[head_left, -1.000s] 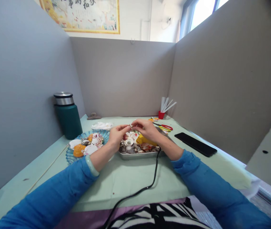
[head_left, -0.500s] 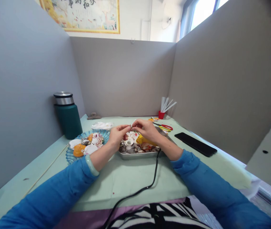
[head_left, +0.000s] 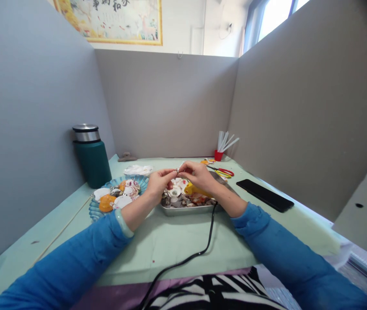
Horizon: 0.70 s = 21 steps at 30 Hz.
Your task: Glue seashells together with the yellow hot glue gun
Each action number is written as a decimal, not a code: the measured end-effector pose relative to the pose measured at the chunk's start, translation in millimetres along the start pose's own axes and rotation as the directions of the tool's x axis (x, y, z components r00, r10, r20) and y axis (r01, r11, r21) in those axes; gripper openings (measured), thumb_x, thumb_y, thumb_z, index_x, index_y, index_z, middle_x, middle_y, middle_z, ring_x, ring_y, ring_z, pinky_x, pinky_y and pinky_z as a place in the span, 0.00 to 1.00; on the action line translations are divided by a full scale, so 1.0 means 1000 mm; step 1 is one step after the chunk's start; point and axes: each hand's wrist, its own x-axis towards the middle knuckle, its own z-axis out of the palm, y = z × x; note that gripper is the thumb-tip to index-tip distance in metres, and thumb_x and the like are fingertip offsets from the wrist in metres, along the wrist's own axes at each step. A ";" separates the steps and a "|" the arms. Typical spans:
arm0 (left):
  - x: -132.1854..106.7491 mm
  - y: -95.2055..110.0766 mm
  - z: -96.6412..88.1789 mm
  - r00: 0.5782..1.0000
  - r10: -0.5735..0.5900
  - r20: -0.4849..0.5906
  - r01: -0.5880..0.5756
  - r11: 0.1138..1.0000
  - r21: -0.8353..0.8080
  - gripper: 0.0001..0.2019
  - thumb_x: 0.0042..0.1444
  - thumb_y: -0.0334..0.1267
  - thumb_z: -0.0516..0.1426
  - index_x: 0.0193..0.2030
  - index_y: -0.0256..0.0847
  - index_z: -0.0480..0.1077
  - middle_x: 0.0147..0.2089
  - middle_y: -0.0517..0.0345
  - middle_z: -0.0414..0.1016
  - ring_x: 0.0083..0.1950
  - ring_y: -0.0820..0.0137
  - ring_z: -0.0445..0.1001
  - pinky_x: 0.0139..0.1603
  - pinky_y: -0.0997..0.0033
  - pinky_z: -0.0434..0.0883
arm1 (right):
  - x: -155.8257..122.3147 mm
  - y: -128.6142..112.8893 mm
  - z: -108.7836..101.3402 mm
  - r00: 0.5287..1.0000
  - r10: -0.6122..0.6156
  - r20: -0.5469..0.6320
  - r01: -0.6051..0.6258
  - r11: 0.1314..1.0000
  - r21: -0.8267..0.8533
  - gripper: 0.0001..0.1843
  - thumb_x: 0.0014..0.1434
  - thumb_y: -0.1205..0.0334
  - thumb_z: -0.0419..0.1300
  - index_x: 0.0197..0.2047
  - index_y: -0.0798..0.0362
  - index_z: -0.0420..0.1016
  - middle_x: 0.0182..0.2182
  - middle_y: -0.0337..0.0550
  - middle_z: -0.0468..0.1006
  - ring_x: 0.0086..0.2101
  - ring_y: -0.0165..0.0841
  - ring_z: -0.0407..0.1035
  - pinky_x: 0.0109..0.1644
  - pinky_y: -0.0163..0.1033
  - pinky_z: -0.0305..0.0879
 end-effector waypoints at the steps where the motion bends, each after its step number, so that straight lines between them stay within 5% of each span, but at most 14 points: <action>1: 0.000 0.000 0.000 1.000 0.000 0.001 0.000 1.000 0.004 0.17 0.38 0.44 0.65 0.33 0.34 0.74 0.27 0.58 0.74 0.16 0.81 0.60 0.17 0.77 0.54 | 0.000 0.000 0.000 1.000 -0.001 0.003 0.001 1.000 0.000 0.05 0.56 0.63 0.58 0.33 0.56 0.72 0.27 0.40 0.74 0.27 0.27 0.65 0.33 0.32 0.59; 12: 0.003 -0.003 -0.002 1.000 -0.006 0.011 0.006 1.000 0.000 0.18 0.39 0.45 0.64 0.34 0.33 0.74 0.29 0.57 0.75 0.17 0.82 0.60 0.17 0.77 0.54 | -0.001 -0.002 -0.001 1.000 -0.020 0.008 0.020 0.999 -0.037 0.07 0.57 0.61 0.56 0.34 0.56 0.72 0.28 0.40 0.75 0.27 0.27 0.64 0.33 0.32 0.60; 18: 0.004 -0.002 -0.003 0.999 -0.029 -0.020 0.027 0.995 -0.097 0.20 0.37 0.46 0.65 0.35 0.33 0.72 0.27 0.59 0.73 0.17 0.82 0.60 0.18 0.77 0.56 | -0.001 0.002 0.001 0.999 -0.021 -0.032 0.020 1.000 -0.015 0.11 0.57 0.61 0.57 0.44 0.54 0.69 0.34 0.42 0.76 0.28 0.27 0.66 0.34 0.33 0.62; 21: 0.005 -0.002 -0.004 0.999 -0.030 -0.018 0.028 0.994 -0.106 0.20 0.38 0.46 0.65 0.34 0.34 0.72 0.28 0.58 0.74 0.17 0.82 0.60 0.19 0.77 0.57 | -0.002 0.004 0.002 0.999 0.007 -0.048 -0.011 0.997 -0.082 0.08 0.56 0.60 0.58 0.38 0.54 0.71 0.31 0.41 0.75 0.27 0.27 0.65 0.33 0.32 0.60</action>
